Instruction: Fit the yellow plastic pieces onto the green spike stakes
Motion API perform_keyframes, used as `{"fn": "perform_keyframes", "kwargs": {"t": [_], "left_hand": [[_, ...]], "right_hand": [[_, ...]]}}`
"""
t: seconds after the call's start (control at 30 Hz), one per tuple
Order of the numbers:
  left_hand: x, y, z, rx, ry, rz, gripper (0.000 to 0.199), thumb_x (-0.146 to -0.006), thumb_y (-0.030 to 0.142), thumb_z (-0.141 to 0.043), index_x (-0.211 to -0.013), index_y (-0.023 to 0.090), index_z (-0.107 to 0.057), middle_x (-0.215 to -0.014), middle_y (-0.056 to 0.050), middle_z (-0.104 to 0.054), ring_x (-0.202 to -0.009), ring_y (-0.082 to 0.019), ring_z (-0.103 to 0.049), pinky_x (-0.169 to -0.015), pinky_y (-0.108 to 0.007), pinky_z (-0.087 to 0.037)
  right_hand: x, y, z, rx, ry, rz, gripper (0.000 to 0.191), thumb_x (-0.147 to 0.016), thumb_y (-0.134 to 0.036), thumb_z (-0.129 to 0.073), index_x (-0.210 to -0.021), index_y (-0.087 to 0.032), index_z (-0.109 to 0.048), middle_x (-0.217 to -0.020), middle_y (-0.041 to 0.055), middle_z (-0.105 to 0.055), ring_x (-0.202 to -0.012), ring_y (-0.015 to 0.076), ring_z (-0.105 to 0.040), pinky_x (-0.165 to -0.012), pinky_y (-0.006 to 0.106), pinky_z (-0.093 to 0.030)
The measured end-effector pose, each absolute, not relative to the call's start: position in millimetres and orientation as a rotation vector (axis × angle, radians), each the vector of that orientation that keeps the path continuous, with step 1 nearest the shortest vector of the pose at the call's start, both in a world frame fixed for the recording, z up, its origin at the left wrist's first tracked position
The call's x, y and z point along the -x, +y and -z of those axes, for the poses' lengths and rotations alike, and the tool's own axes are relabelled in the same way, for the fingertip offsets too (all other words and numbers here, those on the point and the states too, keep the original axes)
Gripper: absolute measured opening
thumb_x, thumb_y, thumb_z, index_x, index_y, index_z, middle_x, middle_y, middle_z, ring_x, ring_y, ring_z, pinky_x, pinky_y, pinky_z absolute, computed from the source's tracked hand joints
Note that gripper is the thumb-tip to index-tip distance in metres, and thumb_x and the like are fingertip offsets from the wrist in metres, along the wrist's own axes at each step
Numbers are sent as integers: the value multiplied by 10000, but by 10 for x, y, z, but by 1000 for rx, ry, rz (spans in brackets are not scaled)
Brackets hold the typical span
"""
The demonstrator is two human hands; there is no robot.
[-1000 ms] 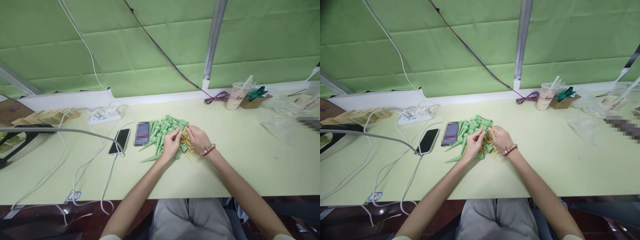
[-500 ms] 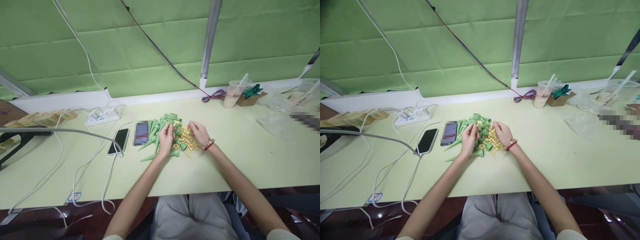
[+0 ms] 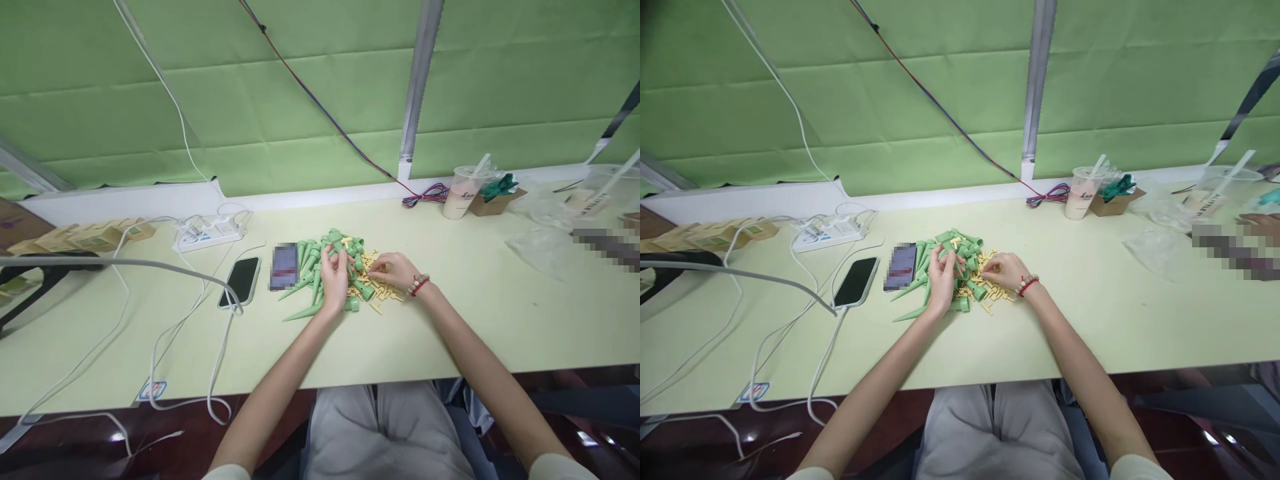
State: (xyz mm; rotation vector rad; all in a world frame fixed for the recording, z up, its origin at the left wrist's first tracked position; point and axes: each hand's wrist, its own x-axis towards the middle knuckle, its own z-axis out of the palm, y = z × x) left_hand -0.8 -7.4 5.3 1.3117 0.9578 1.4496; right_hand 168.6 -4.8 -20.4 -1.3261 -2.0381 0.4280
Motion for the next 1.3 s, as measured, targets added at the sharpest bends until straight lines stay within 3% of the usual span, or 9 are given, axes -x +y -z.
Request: {"fn": "perform_keyframes", "kwargs": {"t": [0.1, 0.3, 0.5, 0.77, 0.87, 0.97, 1.07, 1.23, 1.3], "left_hand": [[13, -71, -53, -1322, 967, -1437, 416, -804, 480, -479, -1077, 180, -386, -663, 14, -552, -516, -89, -497, -484, -220, -385], [10, -85, -60, -1337, 962, -1422, 411, -806, 476, -475, -1083, 185, -387, -653, 22, -545, -511, -86, -502, -487, -221, -393], [27, -68, -93, -1310, 997, -1455, 416, -805, 473, -482, -1080, 178, -381, -635, 26, -523, -512, -85, -503, -468, -214, -378], [14, -87, -97, -1309, 989, -1442, 409, -799, 475, -488, -1066, 183, -387, -622, 27, -520, -496, -83, -487, -435, -207, -352], [13, -85, -97, -1310, 998, -1445, 413, -800, 479, -486, -1069, 181, -386, -620, 28, -517, -494, -85, -492, -433, -208, -350], [16, -82, -90, -1308, 988, -1442, 426, -793, 488, -490, -1072, 183, -385, -619, 31, -513, -497, -88, -496, -432, -207, -347], [15, -85, -85, -1307, 984, -1435, 429, -790, 489, -493, -1073, 184, -389, -620, 29, -511, -501, -87, -493, -436, -207, -349], [6, -88, -89, -1301, 975, -1440, 426, -794, 475, -498, -1083, 185, -382, -622, 27, -509, -500, -85, -473, -440, -208, -347], [3, -88, -92, -1293, 966, -1444, 418, -794, 470, -500, -1076, 186, -380, -620, 28, -507, -502, -86, -470, -441, -208, -346]], "right_hand": [[-1659, -67, 206, 1364, -2079, -531, 254, -710, -435, -634, -735, -190, -698, -668, 22, -660, -580, 124, -552, -563, 239, -399], [-1579, -70, 215, 1308, -2105, -394, 234, -746, -407, -602, -713, -193, -688, -697, 36, -647, -579, 124, -537, -580, 256, -405], [-1575, -92, 142, 1240, -1744, -496, 269, -752, -441, -574, -766, -185, -657, -797, 64, -642, -639, 142, -562, -622, 294, -469], [-1569, -27, 173, 1222, -1337, -671, 289, -678, -452, -618, -675, -164, -594, -905, 92, -645, -771, 163, -606, -653, 288, -497], [-1615, -31, 183, 1303, -1345, -713, 300, -671, -461, -615, -632, -169, -555, -762, 73, -668, -674, 161, -617, -600, 279, -486], [-1654, -53, 187, 1523, -1479, -581, 294, -702, -468, -580, -621, -185, -571, -634, 35, -658, -582, 155, -603, -544, 266, -445], [-1672, -60, 189, 1769, -1613, -380, 293, -736, -456, -542, -593, -209, -610, -605, 20, -663, -608, 167, -605, -541, 263, -406], [-1742, -49, 144, 1705, -1661, -354, 269, -787, -420, -494, -791, -229, -683, -804, 18, -705, -661, 157, -618, -551, 259, -395], [-1795, -57, 109, 1752, -1718, -325, 246, -741, -449, -552, -758, -250, -694, -789, 3, -704, -661, 162, -614, -538, 261, -377]]}}
